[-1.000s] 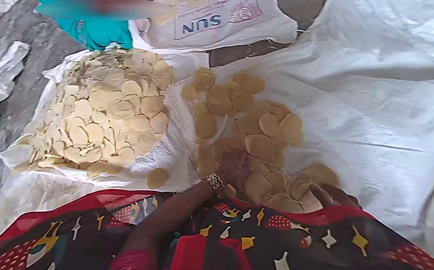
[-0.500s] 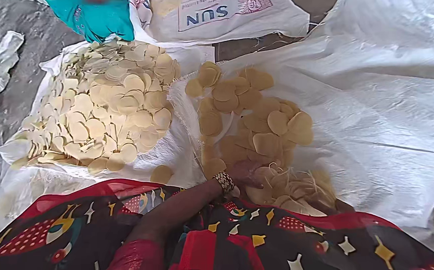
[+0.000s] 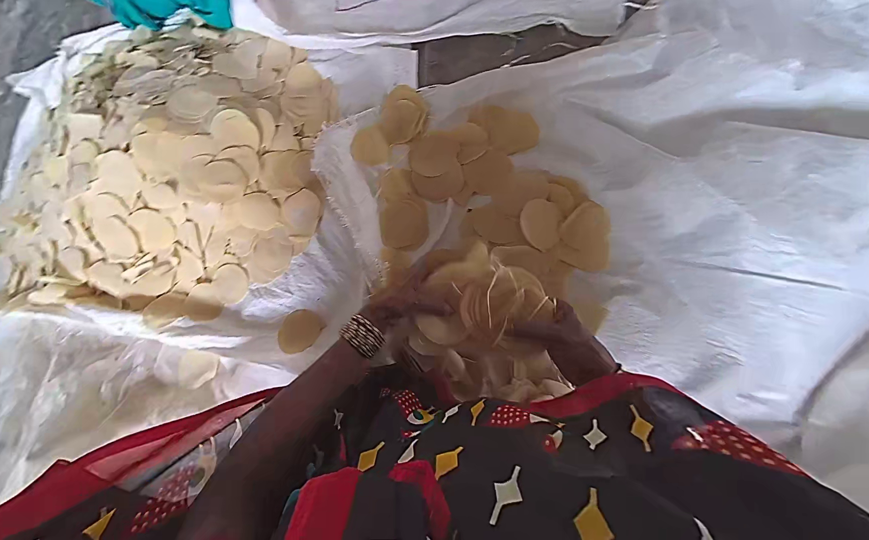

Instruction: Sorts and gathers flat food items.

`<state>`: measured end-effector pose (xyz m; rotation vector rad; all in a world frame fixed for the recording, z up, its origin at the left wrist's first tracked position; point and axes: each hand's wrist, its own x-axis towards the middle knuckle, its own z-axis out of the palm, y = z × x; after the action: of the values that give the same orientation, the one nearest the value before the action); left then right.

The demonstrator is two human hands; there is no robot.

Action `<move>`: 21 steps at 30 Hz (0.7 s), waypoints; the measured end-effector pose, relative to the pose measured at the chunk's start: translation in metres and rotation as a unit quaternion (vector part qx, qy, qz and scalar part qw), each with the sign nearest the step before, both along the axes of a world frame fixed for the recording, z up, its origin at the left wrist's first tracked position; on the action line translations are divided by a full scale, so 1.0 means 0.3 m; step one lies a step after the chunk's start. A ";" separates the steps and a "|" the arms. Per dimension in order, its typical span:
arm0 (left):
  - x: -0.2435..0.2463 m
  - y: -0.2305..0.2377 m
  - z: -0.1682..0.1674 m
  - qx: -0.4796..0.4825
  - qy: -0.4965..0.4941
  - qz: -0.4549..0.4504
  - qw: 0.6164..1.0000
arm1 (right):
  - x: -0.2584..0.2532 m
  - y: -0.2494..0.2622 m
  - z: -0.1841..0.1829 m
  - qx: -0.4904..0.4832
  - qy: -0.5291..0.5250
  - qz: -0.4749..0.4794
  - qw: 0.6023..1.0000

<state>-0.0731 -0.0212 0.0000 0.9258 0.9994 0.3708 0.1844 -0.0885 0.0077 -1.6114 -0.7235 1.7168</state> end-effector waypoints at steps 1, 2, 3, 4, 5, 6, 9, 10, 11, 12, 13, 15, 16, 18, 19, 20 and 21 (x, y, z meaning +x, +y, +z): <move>-0.089 0.015 0.043 0.024 0.020 0.074 0.997 | -0.063 0.057 0.025 0.016 0.038 0.013 0.999; -0.178 0.018 0.086 0.063 0.036 0.160 0.985 | -0.130 0.108 0.050 0.031 0.080 0.036 0.996; -0.269 0.013 0.122 0.098 0.049 0.246 0.963 | -0.201 0.149 0.076 0.043 0.125 0.058 0.989; -0.355 0.004 0.147 0.128 0.060 0.333 0.932 | -0.271 0.181 0.096 0.052 0.169 0.075 0.981; -0.437 -0.007 0.155 0.145 0.062 0.407 0.900 | -0.331 0.203 0.108 0.054 0.212 0.101 0.970; -0.516 -0.021 0.149 0.145 0.064 0.460 0.874 | -0.377 0.215 0.112 0.050 0.242 0.137 0.959; -0.659 -0.102 0.072 0.050 0.162 0.558 0.812 | -0.443 0.203 0.079 0.015 0.221 0.236 0.946; -0.659 -0.142 0.042 0.009 0.194 0.572 0.797 | -0.443 0.189 0.053 0.002 0.185 0.276 0.943; -0.637 -0.178 0.014 -0.019 0.215 0.572 0.791 | -0.436 0.175 0.023 -0.015 0.144 0.319 0.937; -0.597 -0.209 -0.015 -0.024 0.229 0.559 0.797 | -0.429 0.160 -0.013 -0.031 0.105 0.349 0.931; -0.543 -0.236 -0.041 -0.009 0.228 0.532 0.815 | -0.422 0.144 -0.049 -0.048 0.080 0.368 0.925; -0.419 -0.270 -0.078 0.035 0.169 0.439 0.882 | -0.408 0.119 -0.086 -0.069 0.072 0.377 0.921; -0.363 -0.273 -0.086 0.052 0.125 0.377 0.916 | -0.401 0.118 -0.094 -0.065 0.084 0.376 0.921; -0.280 -0.261 -0.087 0.069 0.044 0.252 0.964 | -0.393 0.127 -0.087 -0.042 0.112 0.365 0.923; -0.253 -0.251 -0.077 0.058 0.017 0.217 0.974 | -0.391 0.134 -0.079 -0.029 0.121 0.358 0.925; -0.237 -0.241 -0.065 0.041 0.006 0.202 0.978 | -0.392 0.142 -0.072 -0.013 0.128 0.351 0.927; -0.230 -0.231 -0.054 0.026 -0.001 0.199 0.980 | -0.394 0.151 -0.065 0.006 0.132 0.350 0.927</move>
<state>-0.1420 -0.0905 -0.0162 0.7671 1.1788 0.7371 0.0663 -0.0432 -0.0120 -1.1295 -1.2649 2.3557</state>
